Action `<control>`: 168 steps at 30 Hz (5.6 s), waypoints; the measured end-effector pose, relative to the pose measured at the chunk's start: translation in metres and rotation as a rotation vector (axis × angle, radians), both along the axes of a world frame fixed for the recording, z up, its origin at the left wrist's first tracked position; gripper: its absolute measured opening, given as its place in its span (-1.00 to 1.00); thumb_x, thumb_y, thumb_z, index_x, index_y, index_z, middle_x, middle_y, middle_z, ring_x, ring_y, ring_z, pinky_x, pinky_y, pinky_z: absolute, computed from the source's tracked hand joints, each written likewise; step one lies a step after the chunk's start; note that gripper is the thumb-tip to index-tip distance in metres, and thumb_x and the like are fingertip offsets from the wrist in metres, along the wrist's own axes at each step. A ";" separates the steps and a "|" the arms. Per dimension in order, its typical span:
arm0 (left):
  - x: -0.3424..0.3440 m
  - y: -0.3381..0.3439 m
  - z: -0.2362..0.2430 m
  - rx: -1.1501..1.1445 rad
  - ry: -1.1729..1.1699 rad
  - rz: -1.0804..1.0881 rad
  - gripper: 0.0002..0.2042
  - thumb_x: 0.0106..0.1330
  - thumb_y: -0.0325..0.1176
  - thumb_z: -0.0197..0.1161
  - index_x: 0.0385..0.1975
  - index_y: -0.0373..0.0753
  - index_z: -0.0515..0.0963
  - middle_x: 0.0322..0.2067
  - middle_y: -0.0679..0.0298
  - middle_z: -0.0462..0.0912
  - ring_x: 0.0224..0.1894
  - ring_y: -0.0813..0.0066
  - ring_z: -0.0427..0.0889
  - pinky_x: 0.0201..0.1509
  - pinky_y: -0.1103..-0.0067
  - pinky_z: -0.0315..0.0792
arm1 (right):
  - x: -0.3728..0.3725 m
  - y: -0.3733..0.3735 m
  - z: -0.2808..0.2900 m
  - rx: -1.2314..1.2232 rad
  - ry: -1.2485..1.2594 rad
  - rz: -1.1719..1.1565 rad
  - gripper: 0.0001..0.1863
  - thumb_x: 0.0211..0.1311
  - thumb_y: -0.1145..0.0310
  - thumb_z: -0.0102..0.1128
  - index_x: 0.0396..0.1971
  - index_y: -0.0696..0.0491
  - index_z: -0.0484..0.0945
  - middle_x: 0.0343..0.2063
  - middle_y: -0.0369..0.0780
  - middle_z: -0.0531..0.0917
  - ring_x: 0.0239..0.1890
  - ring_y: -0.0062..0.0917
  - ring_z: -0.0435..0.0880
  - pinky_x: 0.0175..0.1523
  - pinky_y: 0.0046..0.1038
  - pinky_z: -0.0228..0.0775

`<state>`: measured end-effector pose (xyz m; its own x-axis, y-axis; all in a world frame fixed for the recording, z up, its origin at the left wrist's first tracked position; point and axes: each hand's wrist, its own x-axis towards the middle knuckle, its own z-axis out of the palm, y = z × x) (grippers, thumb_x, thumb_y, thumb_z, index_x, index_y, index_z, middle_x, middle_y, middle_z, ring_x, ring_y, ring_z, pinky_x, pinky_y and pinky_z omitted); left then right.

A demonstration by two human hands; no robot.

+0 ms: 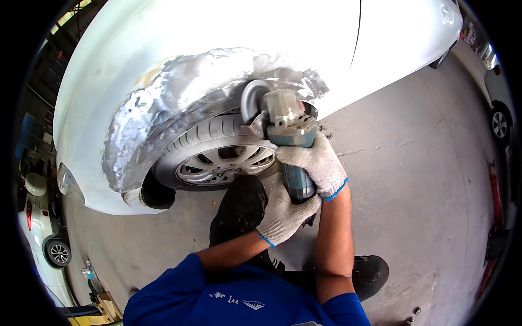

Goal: The person sands the front fender of a white car using an angle grinder, then switches to a hammer to tap the panel near the wheel arch. The work is performed in a garage with other vehicles visible.

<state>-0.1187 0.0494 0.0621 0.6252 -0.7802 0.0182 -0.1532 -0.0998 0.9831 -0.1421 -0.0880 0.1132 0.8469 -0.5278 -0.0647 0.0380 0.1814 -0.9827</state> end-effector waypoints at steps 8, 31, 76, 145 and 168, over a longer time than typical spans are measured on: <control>0.007 0.012 -0.009 -0.068 0.044 0.039 -0.28 0.00 -0.27 0.58 0.14 -0.35 0.33 -0.04 0.08 0.59 0.00 0.30 0.61 0.10 0.40 0.49 | 0.009 0.021 -0.007 -0.203 0.022 -0.003 -0.47 -0.09 0.39 0.49 -0.03 0.22 0.62 -0.28 -0.22 0.73 -0.27 -0.58 0.68 -0.12 -0.45 0.57; 0.018 0.069 0.003 0.017 0.037 0.172 -0.17 -0.05 -0.25 0.61 0.21 -0.34 0.28 0.02 0.05 0.58 0.07 0.22 0.61 0.15 0.37 0.50 | 0.033 0.081 0.016 -0.136 -0.100 0.121 -0.32 -0.15 0.32 0.61 0.02 0.25 0.54 -0.11 -0.15 0.71 -0.07 -0.51 0.67 0.05 -0.41 0.55; 0.015 0.095 -0.061 -0.078 0.239 -0.029 -0.21 0.28 -0.05 0.33 0.42 -0.22 0.12 0.37 0.10 0.25 0.41 0.22 0.25 0.48 0.24 0.14 | 0.053 0.160 0.067 -0.743 0.124 0.059 -0.34 -0.09 0.14 0.55 0.02 0.09 0.48 -0.27 -0.08 0.74 -0.21 -0.18 0.76 -0.11 -0.26 0.61; -0.023 0.067 -0.082 0.546 -0.154 -0.546 -0.18 0.05 -0.14 0.37 0.27 -0.39 0.13 -0.16 -0.25 0.62 -0.08 -0.23 0.65 0.03 0.10 0.51 | -0.054 0.065 -0.113 -0.138 0.244 -0.811 -0.62 -0.02 0.47 0.42 -0.15 0.22 0.59 -0.43 -0.21 0.68 -0.47 -0.53 0.67 -0.33 -0.47 0.53; 0.208 0.027 0.164 0.438 -1.955 0.109 0.03 -0.07 -0.06 0.52 0.43 -0.35 0.18 0.46 0.06 0.17 0.51 0.10 0.13 0.54 0.30 0.10 | -0.079 0.050 -0.117 0.248 0.314 -0.859 -0.52 -0.05 0.41 0.44 -0.05 0.17 0.57 -0.36 -0.24 0.68 -0.39 -0.58 0.65 -0.20 -0.47 0.54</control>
<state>0.0891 0.0761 0.2261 0.0373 -0.8872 0.4599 -0.7627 -0.3226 -0.5605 -0.2209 -0.0384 -0.0033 0.1003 -0.9032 -0.4172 -0.0040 0.4190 -0.9080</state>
